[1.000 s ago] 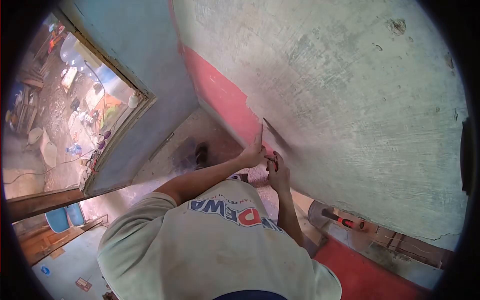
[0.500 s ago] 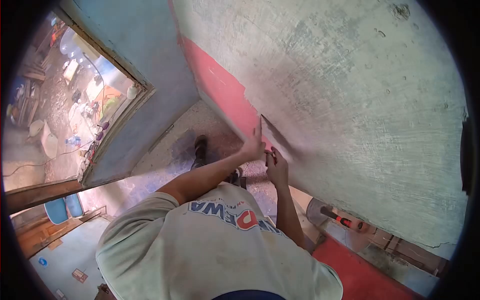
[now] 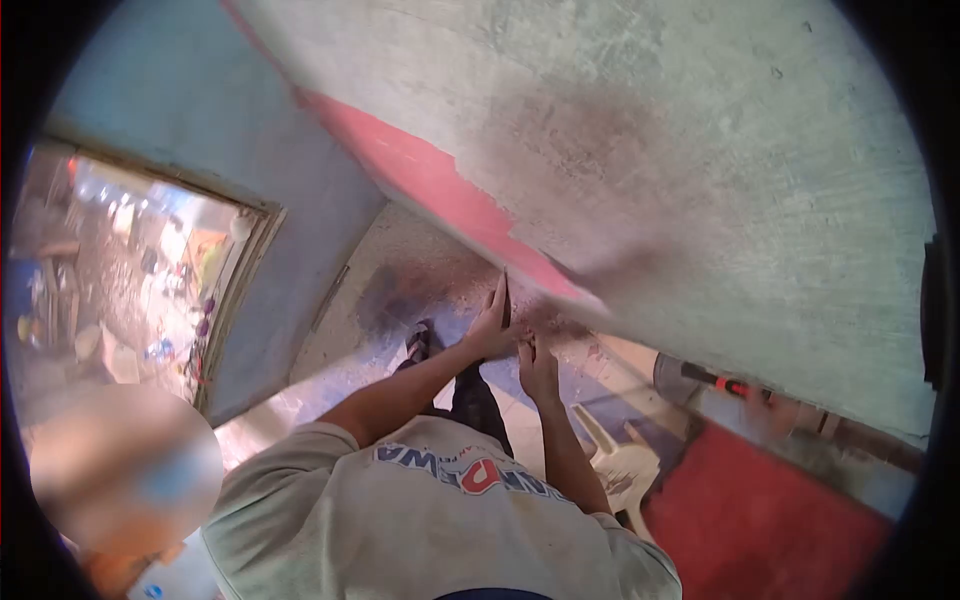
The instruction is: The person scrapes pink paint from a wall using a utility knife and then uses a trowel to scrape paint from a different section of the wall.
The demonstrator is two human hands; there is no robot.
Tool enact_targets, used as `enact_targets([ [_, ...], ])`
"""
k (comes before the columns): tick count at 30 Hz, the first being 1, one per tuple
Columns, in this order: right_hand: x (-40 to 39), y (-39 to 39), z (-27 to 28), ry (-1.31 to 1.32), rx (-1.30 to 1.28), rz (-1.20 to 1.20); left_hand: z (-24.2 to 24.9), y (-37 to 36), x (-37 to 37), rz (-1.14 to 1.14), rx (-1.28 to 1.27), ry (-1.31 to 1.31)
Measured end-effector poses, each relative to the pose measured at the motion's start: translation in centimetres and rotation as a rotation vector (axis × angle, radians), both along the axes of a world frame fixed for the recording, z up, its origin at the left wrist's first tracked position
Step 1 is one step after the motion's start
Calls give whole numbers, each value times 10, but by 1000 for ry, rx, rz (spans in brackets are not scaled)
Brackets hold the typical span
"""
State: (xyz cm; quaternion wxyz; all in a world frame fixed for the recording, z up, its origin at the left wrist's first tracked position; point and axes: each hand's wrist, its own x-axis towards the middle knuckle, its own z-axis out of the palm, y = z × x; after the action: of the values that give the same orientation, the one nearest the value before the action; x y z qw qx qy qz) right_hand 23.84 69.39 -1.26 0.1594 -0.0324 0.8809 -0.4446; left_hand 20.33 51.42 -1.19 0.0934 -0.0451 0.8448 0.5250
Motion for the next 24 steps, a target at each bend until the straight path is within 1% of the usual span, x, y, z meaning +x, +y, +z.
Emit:
enact_targets([
  [1,11,0,9,19,81,-34,1,2,10,-12,63,-34],
  [3,23,-6,24,-10,60,-93,2,2,24,-14,189,-107],
  [5,41,-9,23,-46,75,-152,3,0,30,-45,149,-69],
  [6,44,-14,23,-23,36,-156,0,-2,30,-60,126,-44],
  [8,46,-24,24,35,-46,-172,-23,-11,32,-56,344,-121],
  [9,52,-23,3,55,-48,-180,-34,-17,32,-56,453,-162],
  [11,57,-29,-24,-67,-193,-238,-34,-30,28,172,802,-369],
  [12,55,-36,-15,-241,-349,-291,-37,-36,27,297,969,-477],
  [13,54,-43,-6,-413,-488,-367,-48,-41,29,276,975,-496],
  [15,58,-52,-28,-310,-455,-323,-70,-49,28,236,973,-526],
  [16,63,-54,-42,-265,-443,-310,-82,-47,31,227,966,-499],
  [17,67,-48,-76,-39,-340,-174,-95,-44,35,214,959,-474],
  [18,68,-47,-92,-10,-379,-250,-107,-37,37,202,958,-445],
  [20,64,-49,-132,62,-455,-384,-138,-21,41,96,855,-402],
  [21,57,-47,-153,41,-516,-480,-155,-12,42,47,802,-377],
  [22,50,-44,-176,27,-579,-578,-175,-1,39,40,789,-368],
  [24,35,-35,-221,121,-628,-695,-218,23,35,13,755,-362],
])
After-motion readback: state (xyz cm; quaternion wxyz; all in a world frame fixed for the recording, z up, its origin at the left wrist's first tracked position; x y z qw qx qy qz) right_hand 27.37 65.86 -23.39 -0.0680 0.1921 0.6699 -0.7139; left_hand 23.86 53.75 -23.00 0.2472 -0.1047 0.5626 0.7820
